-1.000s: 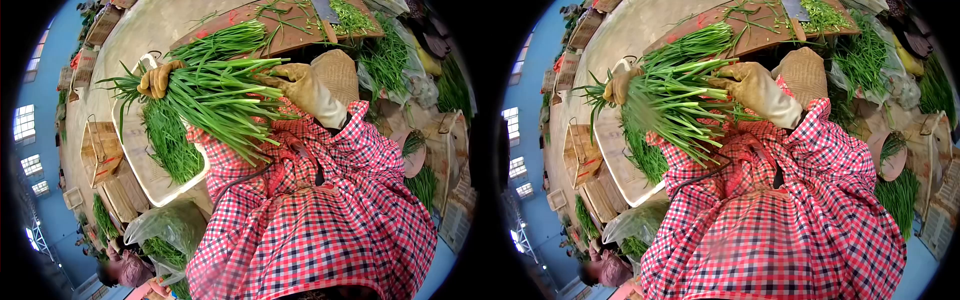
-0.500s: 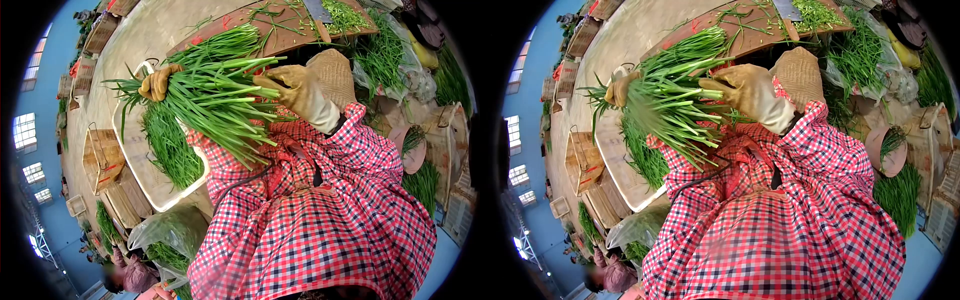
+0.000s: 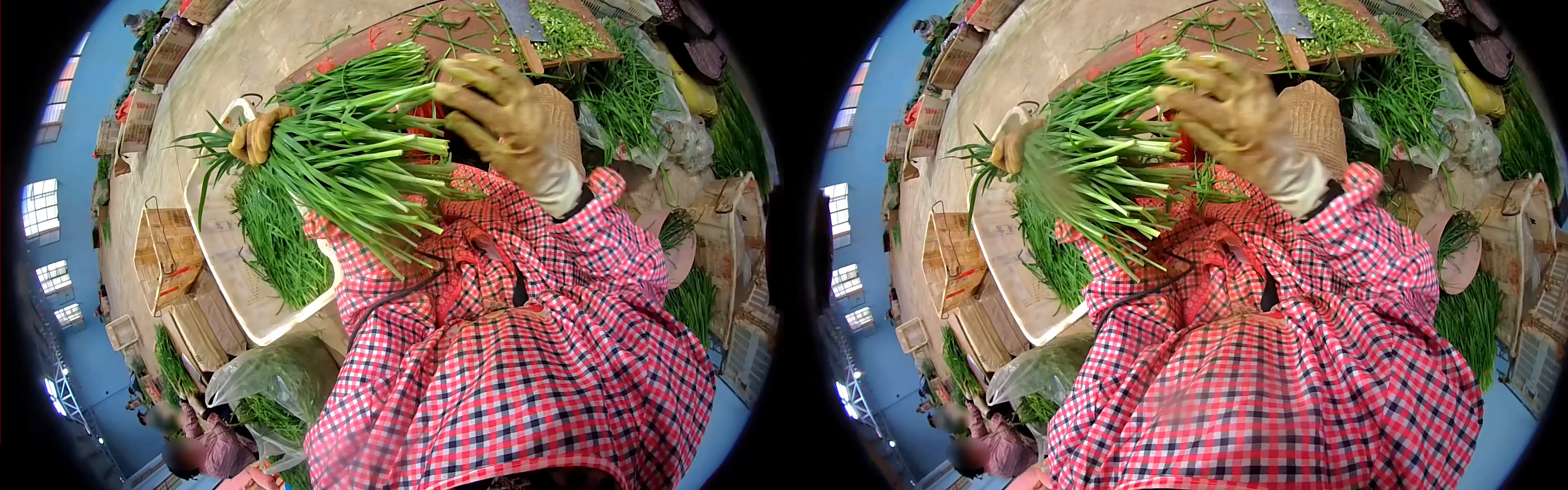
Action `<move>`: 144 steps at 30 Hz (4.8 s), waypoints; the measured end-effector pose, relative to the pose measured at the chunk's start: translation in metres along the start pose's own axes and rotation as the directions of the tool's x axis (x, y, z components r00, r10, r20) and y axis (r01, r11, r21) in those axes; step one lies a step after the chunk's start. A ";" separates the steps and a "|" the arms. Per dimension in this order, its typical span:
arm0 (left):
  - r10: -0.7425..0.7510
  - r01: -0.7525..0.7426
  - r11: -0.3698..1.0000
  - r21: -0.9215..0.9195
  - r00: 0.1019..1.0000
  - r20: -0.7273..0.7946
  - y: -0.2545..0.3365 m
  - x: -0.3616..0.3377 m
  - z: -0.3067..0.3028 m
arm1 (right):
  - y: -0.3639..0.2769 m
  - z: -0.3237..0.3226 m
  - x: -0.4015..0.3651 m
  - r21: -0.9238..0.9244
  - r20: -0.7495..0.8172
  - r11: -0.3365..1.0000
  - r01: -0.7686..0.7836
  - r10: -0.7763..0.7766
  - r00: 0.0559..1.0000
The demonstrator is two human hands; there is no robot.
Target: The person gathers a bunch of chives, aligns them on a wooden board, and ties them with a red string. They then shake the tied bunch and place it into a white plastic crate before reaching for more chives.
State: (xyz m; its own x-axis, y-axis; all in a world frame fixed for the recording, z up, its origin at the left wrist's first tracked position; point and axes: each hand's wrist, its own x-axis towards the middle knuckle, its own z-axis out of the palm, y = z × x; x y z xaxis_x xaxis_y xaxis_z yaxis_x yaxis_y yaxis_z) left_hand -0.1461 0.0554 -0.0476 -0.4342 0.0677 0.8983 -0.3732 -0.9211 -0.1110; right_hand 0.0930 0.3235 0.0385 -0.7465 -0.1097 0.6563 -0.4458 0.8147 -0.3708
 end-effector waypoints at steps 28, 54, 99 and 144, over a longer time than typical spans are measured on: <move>-0.093 0.093 0.995 0.034 0.996 0.008 0.008 0.012 0.019 | -0.061 -0.015 0.014 0.091 0.038 0.984 0.155 -0.159 0.987; 0.176 -0.143 0.946 0.289 0.980 -0.093 0.077 -0.106 0.074 | -0.065 0.035 -0.054 0.183 0.616 0.983 0.001 -0.116 0.779; 0.138 -0.106 0.933 0.345 0.988 -0.069 0.067 -0.070 0.047 | -0.056 0.056 -0.022 0.435 0.753 0.556 -0.708 0.206 0.625; 0.110 -0.081 0.993 0.091 0.922 -0.372 0.022 -0.049 0.068 | -0.039 0.053 -0.001 0.793 0.296 0.511 -0.333 0.154 0.943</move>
State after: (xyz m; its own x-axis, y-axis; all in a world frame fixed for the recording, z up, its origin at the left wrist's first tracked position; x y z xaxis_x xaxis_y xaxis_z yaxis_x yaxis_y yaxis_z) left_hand -0.0773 0.0053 -0.0648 -0.7464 0.1043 0.6573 -0.2606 -0.9546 -0.1444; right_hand 0.0846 0.2622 0.0179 -0.9187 -0.1462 0.3668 -0.3709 0.0013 -0.9287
